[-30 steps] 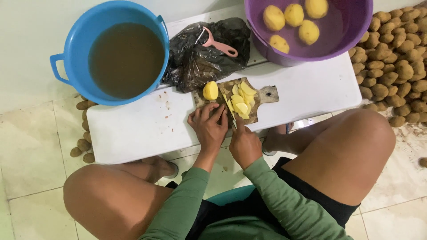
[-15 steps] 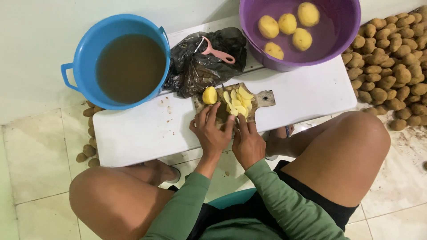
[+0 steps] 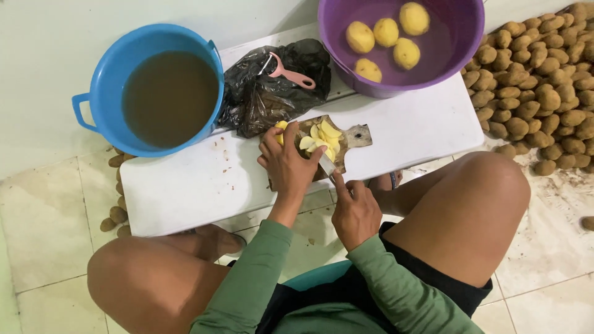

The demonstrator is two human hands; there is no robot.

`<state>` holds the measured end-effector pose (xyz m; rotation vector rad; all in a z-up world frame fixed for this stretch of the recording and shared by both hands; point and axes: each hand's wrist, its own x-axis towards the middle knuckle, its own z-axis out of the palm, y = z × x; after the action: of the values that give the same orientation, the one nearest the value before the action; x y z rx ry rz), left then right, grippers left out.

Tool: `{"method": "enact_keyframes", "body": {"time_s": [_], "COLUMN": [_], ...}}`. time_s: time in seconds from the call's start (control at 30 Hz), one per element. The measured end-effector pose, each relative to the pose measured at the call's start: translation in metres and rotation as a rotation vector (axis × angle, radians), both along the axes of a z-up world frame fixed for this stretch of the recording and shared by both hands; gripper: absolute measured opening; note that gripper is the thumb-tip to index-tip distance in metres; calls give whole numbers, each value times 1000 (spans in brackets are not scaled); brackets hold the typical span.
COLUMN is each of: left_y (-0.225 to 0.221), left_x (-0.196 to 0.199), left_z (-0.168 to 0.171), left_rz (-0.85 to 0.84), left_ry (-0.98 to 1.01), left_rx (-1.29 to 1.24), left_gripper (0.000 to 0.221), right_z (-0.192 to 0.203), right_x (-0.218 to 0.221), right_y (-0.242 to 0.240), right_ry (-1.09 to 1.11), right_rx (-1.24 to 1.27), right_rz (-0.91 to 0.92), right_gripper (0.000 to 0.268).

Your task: Peeling and slicing potatoes on a small wooden board while sitting on a stool.

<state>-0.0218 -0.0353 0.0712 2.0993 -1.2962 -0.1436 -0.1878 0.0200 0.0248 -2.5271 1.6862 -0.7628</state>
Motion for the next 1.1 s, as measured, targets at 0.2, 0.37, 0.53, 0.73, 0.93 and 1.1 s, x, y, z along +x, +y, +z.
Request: {"method": "enact_keyframes", "body": {"time_s": [0.2, 0.37, 0.53, 0.73, 0.93, 1.1], "left_y": [-9, -12, -9, 3, 3, 0], "left_x": [6, 8, 31, 69, 75, 75], "left_z": [-1, 0, -15, -13, -9, -16], "left_rz": [6, 5, 6, -144, -244, -280], "left_ry": [-97, -112, -19, 124, 212, 100], "left_rx": [51, 34, -56, -50, 31, 107], "left_gripper": [79, 75, 56, 44, 59, 61], "right_z": [15, 40, 39, 33, 15, 4], "right_x": [-11, -25, -49, -38, -24, -18], "right_y": [9, 18, 14, -6, -28, -37], "right_ry": [-20, -14, -122, -193, -63, -124], "right_rx": [62, 119, 256, 608, 622, 508], "right_rz": [28, 42, 37, 176, 131, 131], "right_gripper": [45, 43, 46, 38, 39, 40]}}
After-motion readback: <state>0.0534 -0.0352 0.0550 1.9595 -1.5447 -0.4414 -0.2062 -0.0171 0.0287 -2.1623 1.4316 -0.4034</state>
